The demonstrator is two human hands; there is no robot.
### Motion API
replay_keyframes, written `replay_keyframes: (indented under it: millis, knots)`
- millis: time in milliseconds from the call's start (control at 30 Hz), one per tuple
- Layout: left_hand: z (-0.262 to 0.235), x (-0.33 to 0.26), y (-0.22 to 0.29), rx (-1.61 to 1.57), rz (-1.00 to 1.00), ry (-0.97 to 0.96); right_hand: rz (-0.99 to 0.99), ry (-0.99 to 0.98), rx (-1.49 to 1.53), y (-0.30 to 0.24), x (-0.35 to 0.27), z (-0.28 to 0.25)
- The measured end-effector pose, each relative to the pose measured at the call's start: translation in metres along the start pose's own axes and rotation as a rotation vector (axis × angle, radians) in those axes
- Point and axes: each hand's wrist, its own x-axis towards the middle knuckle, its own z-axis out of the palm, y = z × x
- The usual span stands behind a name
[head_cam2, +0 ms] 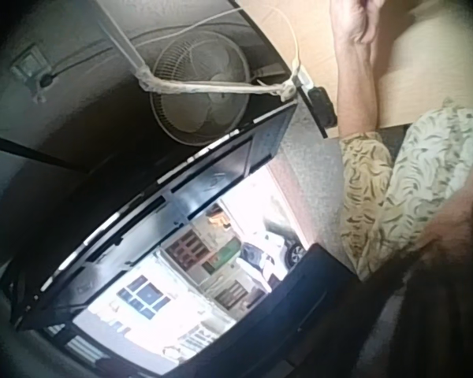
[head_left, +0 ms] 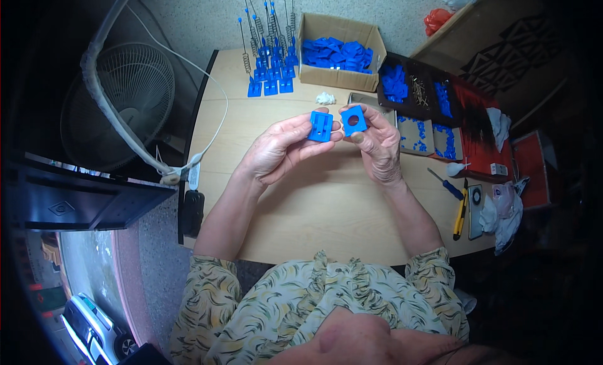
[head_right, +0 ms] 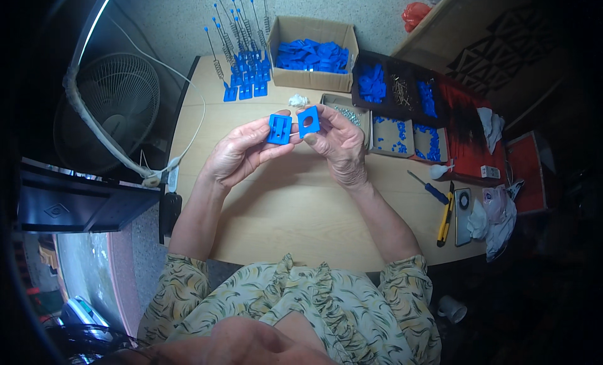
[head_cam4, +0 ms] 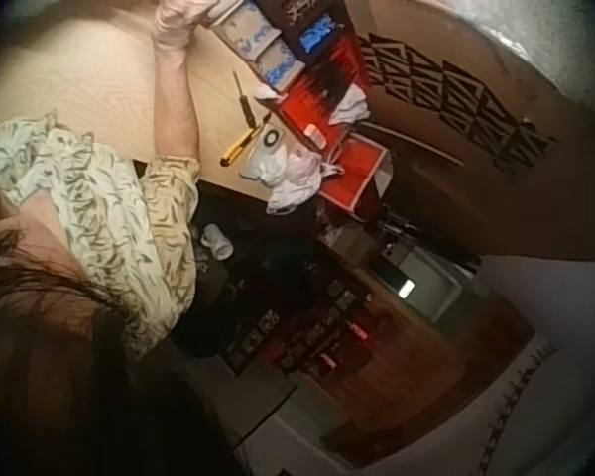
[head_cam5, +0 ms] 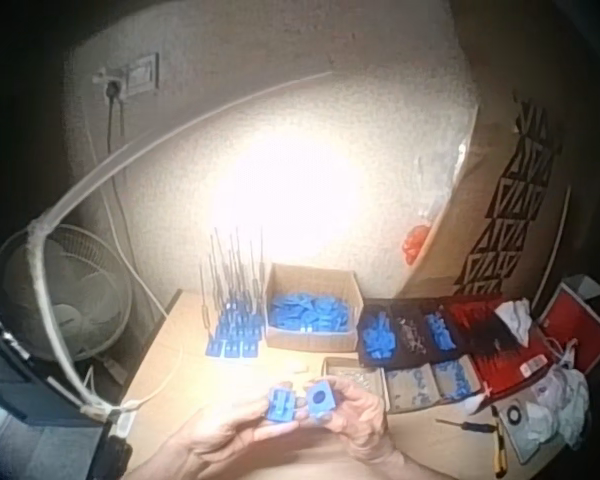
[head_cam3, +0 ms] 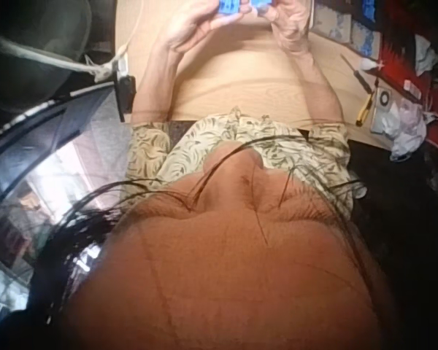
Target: Assembling small mechanical components by inserting metal pins into blue plastic housings and attaching spring wires.
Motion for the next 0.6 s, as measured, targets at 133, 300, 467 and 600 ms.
replay_keyframes:
  millis: [133, 300, 467, 600]
  knots:
    - [-0.002, 0.007, 0.009, 0.044, 0.002, -0.071, -0.018, -0.008, 0.008, -0.005, 0.012, 0.008]
    - [-0.011, 0.017, 0.015, 0.034, -0.008, -0.075, -0.189, -0.046, -0.056, -0.007, 0.033, 0.013]
    - [-0.028, 0.035, 0.017, -0.107, 0.013, -0.136, -0.159, -0.04, -0.16, -0.014, 0.041, 0.009]
    - [-0.03, 0.045, 0.018, -0.184, 0.023, -0.197, -0.269, -0.048, -0.156, -0.019, 0.05, 0.014]
